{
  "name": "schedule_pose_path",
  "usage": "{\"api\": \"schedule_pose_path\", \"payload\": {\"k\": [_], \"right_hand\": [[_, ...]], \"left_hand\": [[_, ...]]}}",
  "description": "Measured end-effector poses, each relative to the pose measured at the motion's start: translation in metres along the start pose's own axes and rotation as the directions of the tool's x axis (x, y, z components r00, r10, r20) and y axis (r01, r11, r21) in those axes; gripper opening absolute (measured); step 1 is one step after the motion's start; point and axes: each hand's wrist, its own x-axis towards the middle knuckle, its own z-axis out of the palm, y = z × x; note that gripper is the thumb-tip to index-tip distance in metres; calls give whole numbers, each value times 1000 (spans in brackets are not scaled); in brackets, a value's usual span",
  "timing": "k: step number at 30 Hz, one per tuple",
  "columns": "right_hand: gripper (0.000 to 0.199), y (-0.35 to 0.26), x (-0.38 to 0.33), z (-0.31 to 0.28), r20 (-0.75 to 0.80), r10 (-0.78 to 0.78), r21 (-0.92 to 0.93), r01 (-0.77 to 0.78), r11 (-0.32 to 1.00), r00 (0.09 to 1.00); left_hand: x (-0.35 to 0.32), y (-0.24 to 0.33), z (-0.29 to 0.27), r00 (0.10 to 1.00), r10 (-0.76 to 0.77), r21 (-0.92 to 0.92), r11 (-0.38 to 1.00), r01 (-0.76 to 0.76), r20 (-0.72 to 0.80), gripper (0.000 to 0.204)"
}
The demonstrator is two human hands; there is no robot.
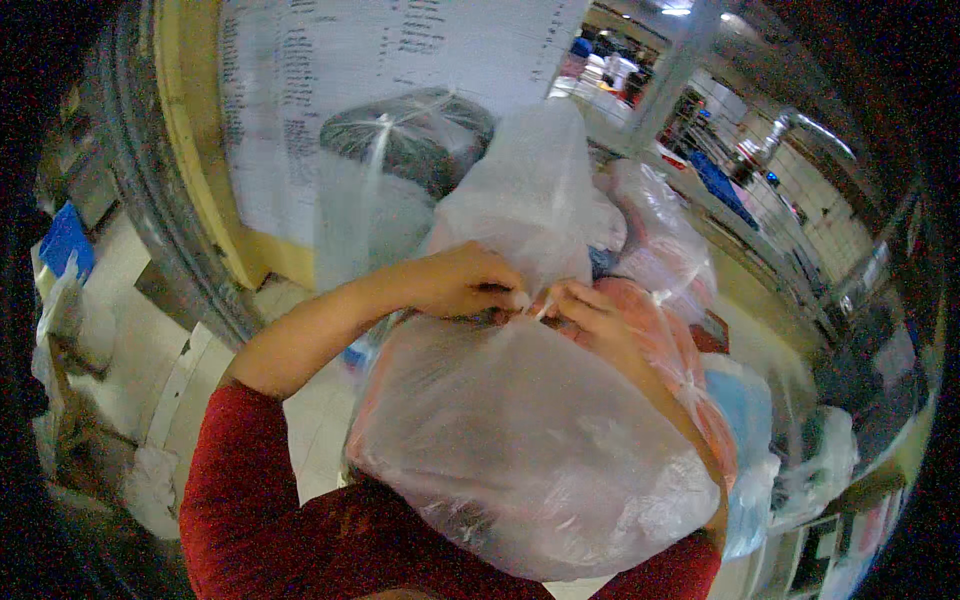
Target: The person folds a stack of pink cloths and places them into a large clear plastic bag with other folded cloths. They then gather the top of the bag and tie it shut with a white twist tie.
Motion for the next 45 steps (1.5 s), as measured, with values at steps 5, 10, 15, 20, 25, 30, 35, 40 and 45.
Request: {"api": "schedule_pose_path", "payload": {"k": [5,10,15,20,25,30,35,40,45], "right_hand": [[24,59,35,-17,118,-111,58,105,993,987],[24,54,35,-3,122,70,440,-117,891,990],[26,76,42,-12,195,-50,427,-39,904,980],[26,53,25,-6,190,94,247,-140,959,977],[30,50,15,-7,119,62,342,-99,934,991],[32,35,4,-8,39,37,162,-43,986,999],[30,33,12,-3,19,-63,43,63,997,998],[29,47,17,-2,-24,-66,20,66,998,998],[25,38,5,-3,-90,5,-47,-9,999,996]], "left_hand": [[-9,14,-3,988,-100,-333,941,54,-121,24],[3,8,-8,995,-80,-482,871,98,56,25],[10,4,-5,947,-240,-434,845,312,214,26],[5,0,-3,934,-227,-355,879,319,277,26],[13,9,-10,928,-275,-139,938,316,253,22],[10,9,-7,964,-210,-332,909,253,163,14],[11,0,-1,942,-321,-469,821,326,93,12],[2,0,-3,976,-189,-425,879,216,104,18],[4,4,2,992,-92,-489,863,124,90,25]]}}
